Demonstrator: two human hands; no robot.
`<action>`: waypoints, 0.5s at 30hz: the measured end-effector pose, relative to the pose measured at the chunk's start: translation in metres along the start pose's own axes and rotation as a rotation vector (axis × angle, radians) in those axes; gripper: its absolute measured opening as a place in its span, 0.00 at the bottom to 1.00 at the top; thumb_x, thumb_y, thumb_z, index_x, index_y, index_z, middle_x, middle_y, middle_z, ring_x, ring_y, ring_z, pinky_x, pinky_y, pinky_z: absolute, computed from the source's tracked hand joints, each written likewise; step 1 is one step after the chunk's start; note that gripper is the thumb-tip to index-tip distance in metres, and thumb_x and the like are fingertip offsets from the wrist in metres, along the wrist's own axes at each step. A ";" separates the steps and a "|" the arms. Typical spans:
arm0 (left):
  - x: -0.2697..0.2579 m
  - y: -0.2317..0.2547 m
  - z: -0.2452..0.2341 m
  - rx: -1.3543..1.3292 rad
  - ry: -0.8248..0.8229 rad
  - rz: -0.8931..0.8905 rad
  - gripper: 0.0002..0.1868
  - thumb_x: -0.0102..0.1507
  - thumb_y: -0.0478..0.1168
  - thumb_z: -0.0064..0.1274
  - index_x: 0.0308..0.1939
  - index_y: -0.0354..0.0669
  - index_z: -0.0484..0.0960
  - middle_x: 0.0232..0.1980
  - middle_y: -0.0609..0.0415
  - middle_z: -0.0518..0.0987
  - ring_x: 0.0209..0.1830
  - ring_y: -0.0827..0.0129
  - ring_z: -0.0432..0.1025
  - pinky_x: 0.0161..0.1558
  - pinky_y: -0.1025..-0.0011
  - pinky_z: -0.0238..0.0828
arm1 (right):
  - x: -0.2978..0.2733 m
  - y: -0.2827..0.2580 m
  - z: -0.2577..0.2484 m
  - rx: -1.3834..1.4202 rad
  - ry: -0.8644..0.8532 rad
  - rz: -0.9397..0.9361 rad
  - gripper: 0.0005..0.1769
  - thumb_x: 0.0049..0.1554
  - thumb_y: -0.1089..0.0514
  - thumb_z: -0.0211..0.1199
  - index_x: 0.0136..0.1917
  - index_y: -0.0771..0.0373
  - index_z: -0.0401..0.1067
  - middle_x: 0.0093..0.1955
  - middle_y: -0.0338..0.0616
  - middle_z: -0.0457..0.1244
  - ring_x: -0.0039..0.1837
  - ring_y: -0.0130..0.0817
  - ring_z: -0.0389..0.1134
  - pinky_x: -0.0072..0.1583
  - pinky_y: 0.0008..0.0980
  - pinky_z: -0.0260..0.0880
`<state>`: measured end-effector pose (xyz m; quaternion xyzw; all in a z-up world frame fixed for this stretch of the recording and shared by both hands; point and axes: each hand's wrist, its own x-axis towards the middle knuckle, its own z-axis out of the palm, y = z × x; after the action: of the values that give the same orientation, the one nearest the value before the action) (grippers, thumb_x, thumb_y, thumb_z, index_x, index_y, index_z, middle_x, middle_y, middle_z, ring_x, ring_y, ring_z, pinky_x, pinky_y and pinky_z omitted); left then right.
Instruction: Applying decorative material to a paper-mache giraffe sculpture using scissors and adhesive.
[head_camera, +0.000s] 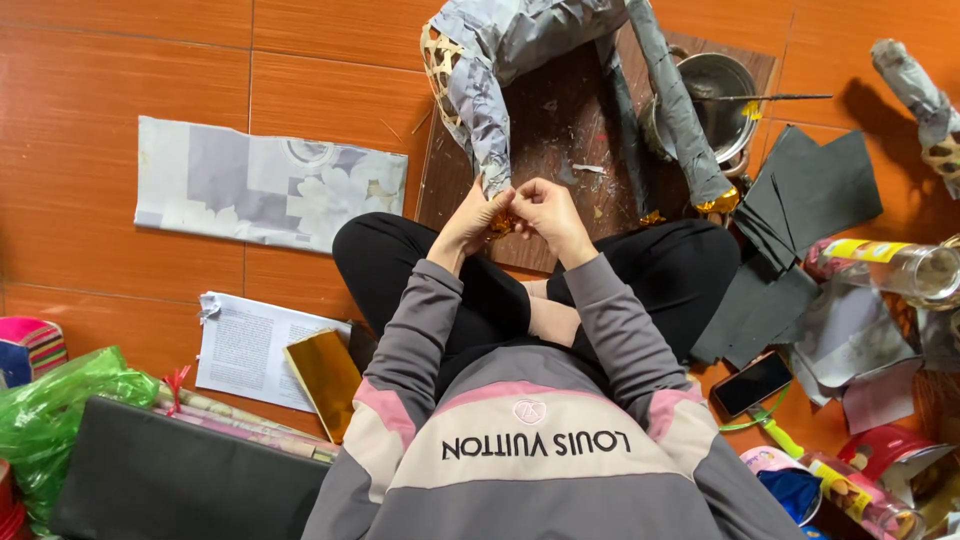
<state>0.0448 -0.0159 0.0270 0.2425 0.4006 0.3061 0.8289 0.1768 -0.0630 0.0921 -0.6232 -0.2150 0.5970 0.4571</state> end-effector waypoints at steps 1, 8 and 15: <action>-0.006 0.008 0.006 0.004 -0.002 -0.005 0.48 0.55 0.46 0.71 0.69 0.42 0.54 0.37 0.43 0.75 0.32 0.58 0.76 0.33 0.57 0.78 | 0.008 0.006 -0.003 0.004 0.004 0.001 0.09 0.54 0.62 0.66 0.44 0.68 0.69 0.29 0.50 0.63 0.26 0.31 0.67 0.23 0.23 0.66; -0.024 0.028 0.029 -0.091 -0.006 -0.042 0.31 0.53 0.35 0.70 0.54 0.44 0.66 0.34 0.45 0.79 0.27 0.62 0.76 0.29 0.61 0.78 | 0.013 -0.010 -0.009 -0.007 -0.166 -0.102 0.19 0.54 0.71 0.60 0.59 0.64 0.67 0.39 0.52 0.66 0.36 0.36 0.71 0.36 0.32 0.77; -0.009 0.017 0.023 -0.041 0.162 -0.073 0.24 0.51 0.32 0.69 0.46 0.42 0.73 0.32 0.52 0.76 0.28 0.67 0.73 0.28 0.65 0.76 | -0.014 -0.014 -0.019 -0.484 -0.024 -0.653 0.20 0.54 0.61 0.60 0.61 0.51 0.72 0.59 0.43 0.65 0.56 0.38 0.69 0.57 0.38 0.71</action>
<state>0.0537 -0.0135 0.0555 0.1853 0.4687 0.3024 0.8090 0.1958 -0.0730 0.1088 -0.6046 -0.5413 0.3598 0.4604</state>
